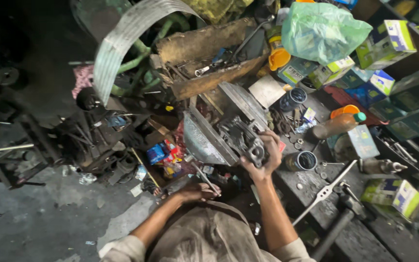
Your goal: The person uses a T-handle wrench to tighten a bolt on a metal part clamped in a bench vise. They repeatedly apply torque, reposition the tool, and briefly handle a small metal pin before continuing to tighten the bolt.
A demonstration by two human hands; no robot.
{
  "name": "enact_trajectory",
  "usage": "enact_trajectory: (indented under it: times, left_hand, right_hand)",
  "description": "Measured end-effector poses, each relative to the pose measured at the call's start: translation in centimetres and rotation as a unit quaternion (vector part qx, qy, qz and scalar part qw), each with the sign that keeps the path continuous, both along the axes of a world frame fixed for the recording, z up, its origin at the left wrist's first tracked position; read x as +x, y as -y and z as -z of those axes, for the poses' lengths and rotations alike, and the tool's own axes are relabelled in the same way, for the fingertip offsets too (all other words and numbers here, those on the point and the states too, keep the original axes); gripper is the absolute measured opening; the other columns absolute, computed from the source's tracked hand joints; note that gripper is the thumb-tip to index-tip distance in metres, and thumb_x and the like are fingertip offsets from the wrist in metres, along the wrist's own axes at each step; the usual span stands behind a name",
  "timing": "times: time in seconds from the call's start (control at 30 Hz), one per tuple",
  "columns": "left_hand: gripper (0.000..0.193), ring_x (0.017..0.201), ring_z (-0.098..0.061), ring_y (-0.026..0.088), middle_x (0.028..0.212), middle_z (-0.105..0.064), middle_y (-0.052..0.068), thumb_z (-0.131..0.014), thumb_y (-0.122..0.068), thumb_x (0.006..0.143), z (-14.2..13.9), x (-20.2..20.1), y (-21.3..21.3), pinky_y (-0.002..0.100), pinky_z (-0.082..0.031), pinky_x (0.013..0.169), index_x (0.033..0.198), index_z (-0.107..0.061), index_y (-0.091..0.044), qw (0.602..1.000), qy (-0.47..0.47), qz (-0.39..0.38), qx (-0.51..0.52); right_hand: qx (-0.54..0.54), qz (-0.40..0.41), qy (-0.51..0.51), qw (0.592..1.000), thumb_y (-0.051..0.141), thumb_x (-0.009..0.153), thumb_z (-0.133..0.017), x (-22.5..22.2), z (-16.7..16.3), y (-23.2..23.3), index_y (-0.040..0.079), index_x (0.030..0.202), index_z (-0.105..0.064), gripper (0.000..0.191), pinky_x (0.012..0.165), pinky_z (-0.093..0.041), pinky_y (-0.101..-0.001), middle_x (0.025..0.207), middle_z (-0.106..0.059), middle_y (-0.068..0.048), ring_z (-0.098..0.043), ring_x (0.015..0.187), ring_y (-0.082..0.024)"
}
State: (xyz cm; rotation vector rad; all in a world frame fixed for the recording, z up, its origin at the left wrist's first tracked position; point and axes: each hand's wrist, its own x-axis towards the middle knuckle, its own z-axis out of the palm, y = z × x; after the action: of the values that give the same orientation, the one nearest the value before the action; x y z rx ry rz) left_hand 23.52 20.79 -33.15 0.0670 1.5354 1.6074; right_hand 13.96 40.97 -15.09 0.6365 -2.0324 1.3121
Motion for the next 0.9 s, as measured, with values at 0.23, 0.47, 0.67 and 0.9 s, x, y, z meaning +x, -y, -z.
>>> enact_trajectory:
  times: [0.23, 0.47, 0.67, 0.9]
  left_hand:
    - [0.035, 0.116, -0.066, 0.016, 0.120, -0.071, 0.006, -0.064, -0.025, 0.101, 3.8, 1.7, 1.4, 0.031, -0.054, 0.103, 0.132, -0.065, -0.010, 0.991, -0.118, -0.036, 0.050]
    - [0.032, 0.110, -0.068, 0.015, 0.118, -0.076, 0.004, -0.060, -0.027, 0.101, -1.9, 1.8, 3.3, 0.033, -0.053, 0.096, 0.130, -0.066, -0.014, 0.977, -0.153, -0.118, -0.089]
    - [0.033, 0.107, -0.071, 0.015, 0.115, -0.079, 0.005, -0.057, -0.030, 0.103, -4.0, 2.3, 1.2, 0.033, -0.055, 0.094, 0.131, -0.064, -0.014, 0.968, -0.164, -0.165, -0.091]
    - [0.037, 0.110, -0.071, 0.012, 0.117, -0.077, 0.004, -0.061, -0.021, 0.098, -6.3, 4.3, -2.4, 0.030, -0.055, 0.094, 0.134, -0.061, -0.014, 0.963, -0.191, -0.183, -0.042]
  right_hand:
    - [-0.128, -0.022, 0.029, 0.991, 0.043, 0.062, -0.080, 2.3, 0.6, -2.7, -0.007, 0.093, -0.064, 0.061, 0.120, -0.038, -0.0526, 0.101, -0.064, -0.015, -0.059, 0.113, -0.034]
    - [-0.056, -0.021, -0.013, 0.998, 0.041, 0.062, -0.080, 3.1, -1.0, -4.6, -0.005, 0.097, -0.065, 0.060, 0.106, -0.049, -0.0475, 0.100, -0.065, -0.011, -0.061, 0.107, -0.029]
    - [-0.384, -0.157, 0.158, 0.896, 0.026, 0.068, -0.071, 2.8, -2.5, -7.1, -0.002, 0.119, -0.063, 0.059, 0.096, -0.053, -0.0389, 0.113, -0.064, -0.014, -0.060, 0.102, -0.026]
    - [-0.542, -0.139, 0.347, 0.753, 0.022, 0.066, -0.062, 2.1, -2.8, -8.4, -0.004, 0.127, -0.061, 0.066, 0.097, -0.054, -0.0427, 0.118, -0.067, -0.019, -0.065, 0.106, -0.034]
